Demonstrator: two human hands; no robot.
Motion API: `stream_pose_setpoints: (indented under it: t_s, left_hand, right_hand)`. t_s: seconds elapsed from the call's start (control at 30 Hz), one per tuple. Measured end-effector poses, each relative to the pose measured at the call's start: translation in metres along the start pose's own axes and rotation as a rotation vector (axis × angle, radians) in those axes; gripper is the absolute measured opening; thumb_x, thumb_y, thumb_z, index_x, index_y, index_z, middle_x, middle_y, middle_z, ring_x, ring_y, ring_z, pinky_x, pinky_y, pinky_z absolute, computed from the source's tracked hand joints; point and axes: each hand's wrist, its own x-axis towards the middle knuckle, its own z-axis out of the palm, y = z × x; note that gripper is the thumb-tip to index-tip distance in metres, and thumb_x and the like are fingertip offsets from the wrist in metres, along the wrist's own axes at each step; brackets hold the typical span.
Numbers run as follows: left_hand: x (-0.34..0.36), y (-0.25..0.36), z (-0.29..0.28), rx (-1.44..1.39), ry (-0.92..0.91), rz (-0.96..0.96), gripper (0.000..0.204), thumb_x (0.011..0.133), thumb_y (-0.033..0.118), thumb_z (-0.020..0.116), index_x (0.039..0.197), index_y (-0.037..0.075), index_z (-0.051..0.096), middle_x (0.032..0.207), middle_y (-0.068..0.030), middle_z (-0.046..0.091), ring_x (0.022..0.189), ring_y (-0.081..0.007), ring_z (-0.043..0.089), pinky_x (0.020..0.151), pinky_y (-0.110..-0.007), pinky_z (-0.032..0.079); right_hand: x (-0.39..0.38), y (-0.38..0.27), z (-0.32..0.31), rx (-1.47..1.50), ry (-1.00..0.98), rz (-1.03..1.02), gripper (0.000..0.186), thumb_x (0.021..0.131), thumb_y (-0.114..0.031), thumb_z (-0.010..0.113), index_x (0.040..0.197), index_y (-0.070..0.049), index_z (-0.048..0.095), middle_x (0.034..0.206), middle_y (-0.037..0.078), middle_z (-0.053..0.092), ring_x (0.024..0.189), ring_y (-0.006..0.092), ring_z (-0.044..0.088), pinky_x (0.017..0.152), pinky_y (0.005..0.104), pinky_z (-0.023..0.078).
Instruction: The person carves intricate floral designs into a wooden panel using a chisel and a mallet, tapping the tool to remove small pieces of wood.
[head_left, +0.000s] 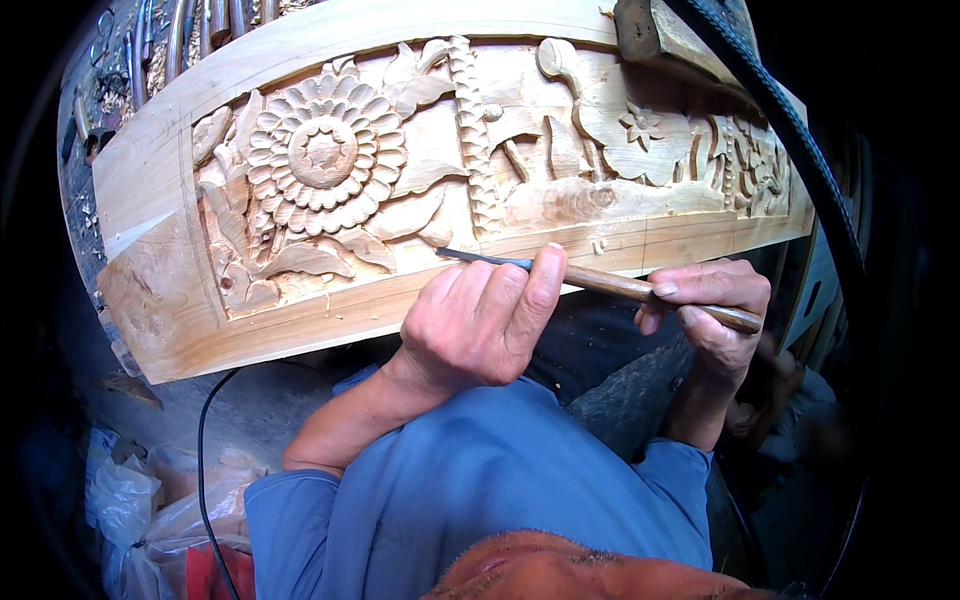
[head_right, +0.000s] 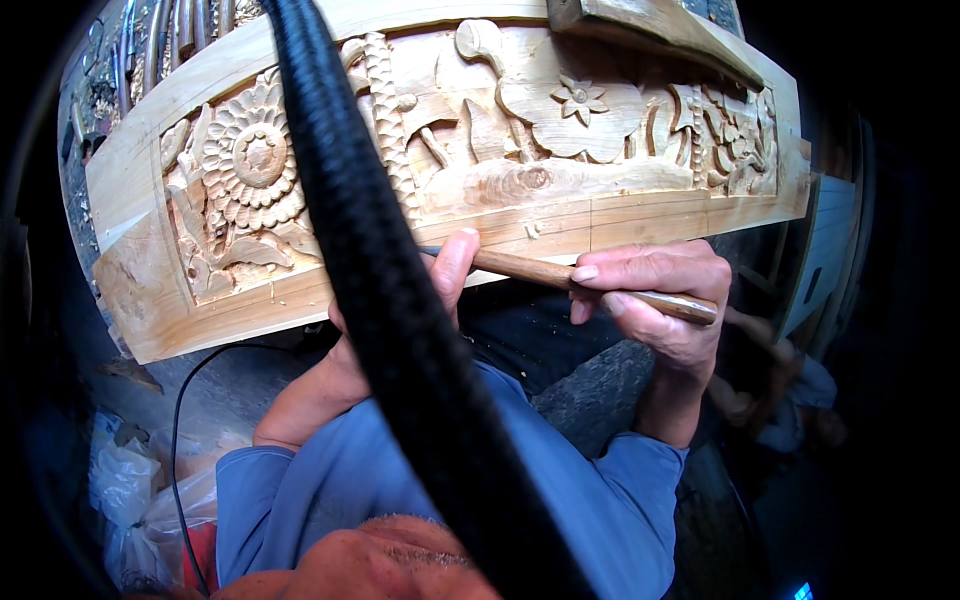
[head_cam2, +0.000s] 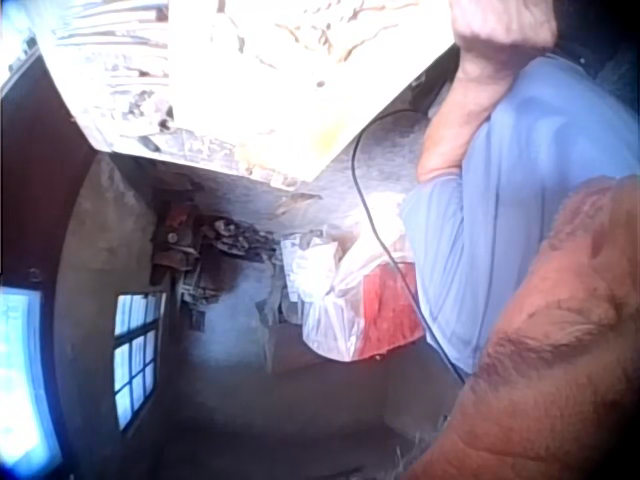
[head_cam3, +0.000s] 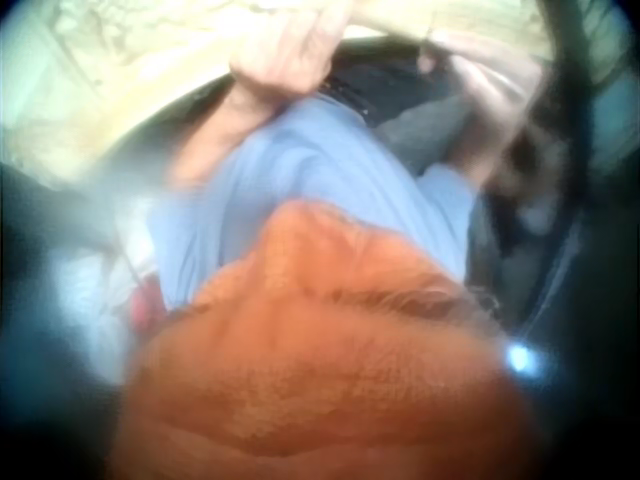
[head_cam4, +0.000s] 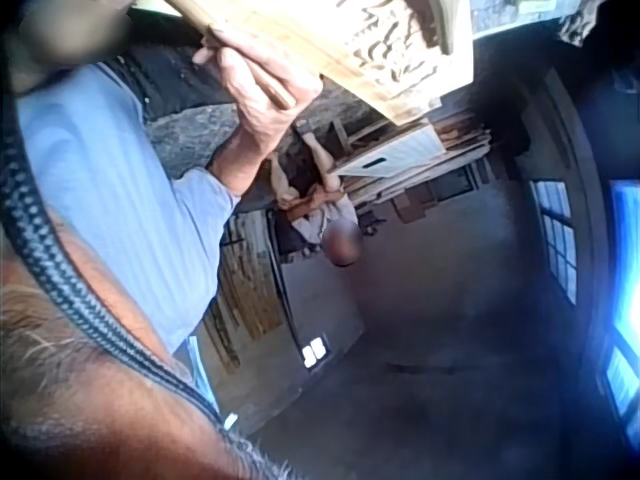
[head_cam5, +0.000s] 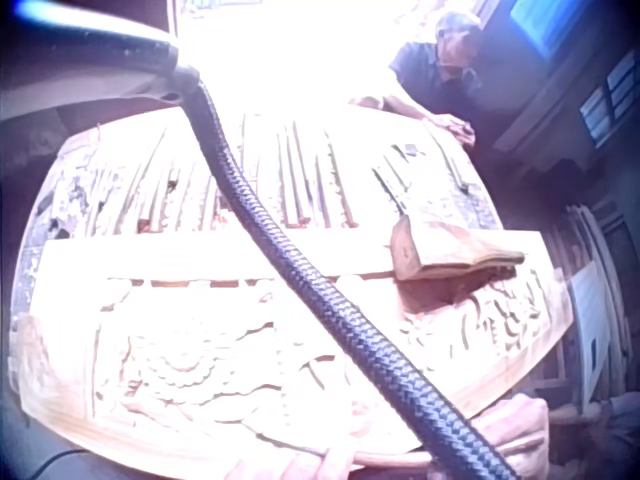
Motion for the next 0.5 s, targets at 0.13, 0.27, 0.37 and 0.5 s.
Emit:
stream_pose_setpoints:
  t_s: [0.13,0.27,0.37,0.5]
  left_hand:
    - [0.001,0.005,0.001,-0.021,0.023,-0.077,0.041,0.082,0.007,0.069,0.122,-0.002,0.07,0.07,-0.0002,0.044,0.056,-0.012,0.048,0.049,-0.029,0.039]
    - [0.006,0.001,-0.003,0.045,0.063,-0.074,0.041,0.084,0.006,0.069,0.124,-0.003,0.07,0.07,0.0002,0.044,0.056,-0.0113,0.047,0.049,-0.028,0.04]
    - [0.002,0.001,-0.006,0.0,-0.013,-0.045,0.042,0.085,0.006,0.068,0.126,-0.002,0.07,0.07,0.0012,0.043,0.057,-0.0102,0.046,0.049,-0.027,0.039]
    - [-0.004,-0.001,-0.012,-0.021,-0.143,0.033,0.043,0.087,0.007,0.069,0.13,0.0,0.07,0.07,0.0028,0.041,0.057,-0.0088,0.044,0.05,-0.025,0.037]
  right_hand:
    - [0.001,0.002,0.002,0.022,0.001,0.03,0.026,0.085,-0.001,0.069,0.106,0.01,0.078,0.095,0.026,0.078,0.074,0.0295,0.078,0.069,0.036,0.064]
    - [0.001,0.009,0.005,0.054,0.004,0.048,0.026,0.084,0.002,0.068,0.106,0.011,0.078,0.095,0.027,0.078,0.074,0.0296,0.078,0.069,0.0359,0.064]
    - [0.002,0.004,0.006,0.031,0.008,-0.009,0.027,0.082,0.0,0.067,0.104,0.011,0.078,0.091,0.027,0.077,0.07,0.0294,0.078,0.065,0.0356,0.064]
    - [-0.002,-0.007,0.005,-0.078,-0.013,-0.099,0.03,0.08,-0.006,0.068,0.102,0.011,0.079,0.086,0.026,0.077,0.064,0.0287,0.077,0.061,0.0351,0.064]
